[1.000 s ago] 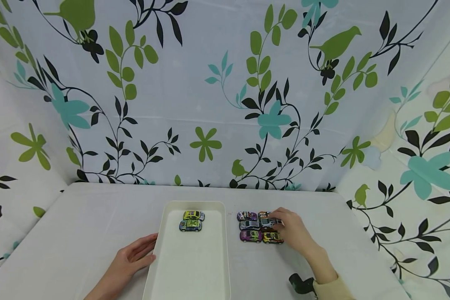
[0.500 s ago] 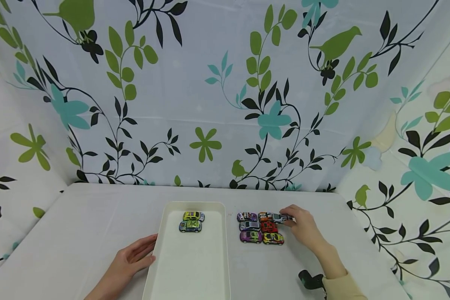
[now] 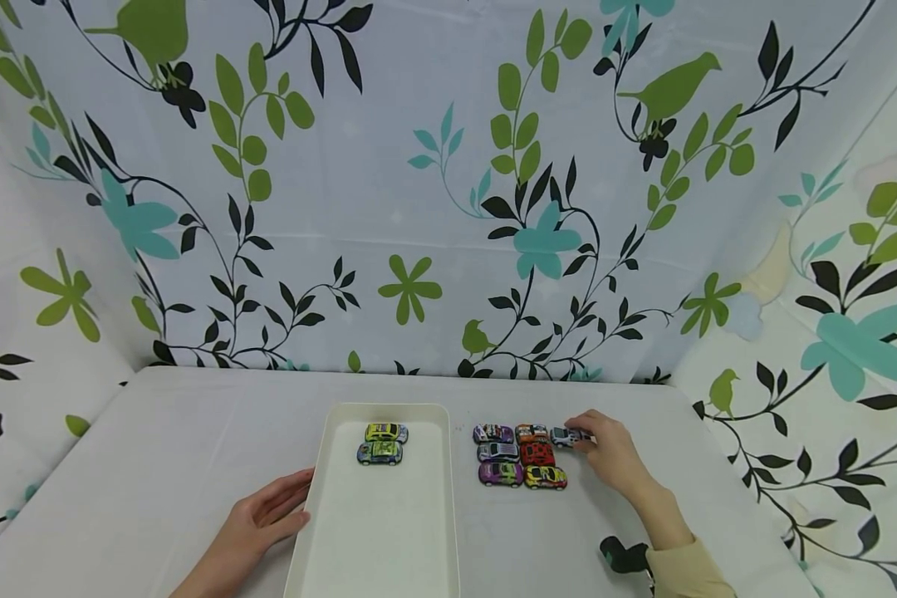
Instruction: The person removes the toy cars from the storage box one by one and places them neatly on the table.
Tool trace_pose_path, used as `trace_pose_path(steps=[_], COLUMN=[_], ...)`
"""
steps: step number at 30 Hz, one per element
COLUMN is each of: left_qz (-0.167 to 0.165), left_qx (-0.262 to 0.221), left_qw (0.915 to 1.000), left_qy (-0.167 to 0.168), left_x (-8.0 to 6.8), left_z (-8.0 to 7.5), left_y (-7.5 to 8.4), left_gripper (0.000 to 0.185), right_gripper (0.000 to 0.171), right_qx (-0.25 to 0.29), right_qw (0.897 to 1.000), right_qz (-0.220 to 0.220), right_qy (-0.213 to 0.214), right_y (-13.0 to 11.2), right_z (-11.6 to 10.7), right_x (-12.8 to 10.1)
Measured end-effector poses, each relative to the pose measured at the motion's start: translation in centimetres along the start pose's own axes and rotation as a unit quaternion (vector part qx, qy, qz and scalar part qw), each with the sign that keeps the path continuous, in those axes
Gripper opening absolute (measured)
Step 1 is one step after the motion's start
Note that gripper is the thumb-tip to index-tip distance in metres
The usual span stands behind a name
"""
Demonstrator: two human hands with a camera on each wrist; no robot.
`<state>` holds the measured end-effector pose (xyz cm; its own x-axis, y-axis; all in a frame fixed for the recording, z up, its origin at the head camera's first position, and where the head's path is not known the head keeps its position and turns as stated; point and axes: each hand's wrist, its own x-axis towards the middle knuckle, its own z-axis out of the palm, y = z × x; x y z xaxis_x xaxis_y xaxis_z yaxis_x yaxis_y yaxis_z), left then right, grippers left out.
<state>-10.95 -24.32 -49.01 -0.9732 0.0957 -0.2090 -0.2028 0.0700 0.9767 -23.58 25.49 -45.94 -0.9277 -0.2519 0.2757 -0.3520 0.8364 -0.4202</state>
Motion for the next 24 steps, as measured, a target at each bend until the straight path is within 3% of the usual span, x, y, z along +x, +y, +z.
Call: trace_pose_path(steps=[13,24], left_qz=[0.012,0.002], left_qx=[-0.003,-0.006], left_qw=[0.9999,0.9999], left_qy=[-0.009,-0.009], left_x=[0.0,0.0], left_z=[-0.1,-0.2], left_y=[-0.2,-0.1], left_gripper=[0.067,0.068], right_gripper=[0.030,0.034], right_qx=[-0.002,-0.020], right_qw=[1.000,1.000], right_qz=[-0.002,-0.005], right_qy=[-0.002,-0.002], right_y=[0.6,0.8], right_z=[0.7,1.3], right_x=[0.2,0.4])
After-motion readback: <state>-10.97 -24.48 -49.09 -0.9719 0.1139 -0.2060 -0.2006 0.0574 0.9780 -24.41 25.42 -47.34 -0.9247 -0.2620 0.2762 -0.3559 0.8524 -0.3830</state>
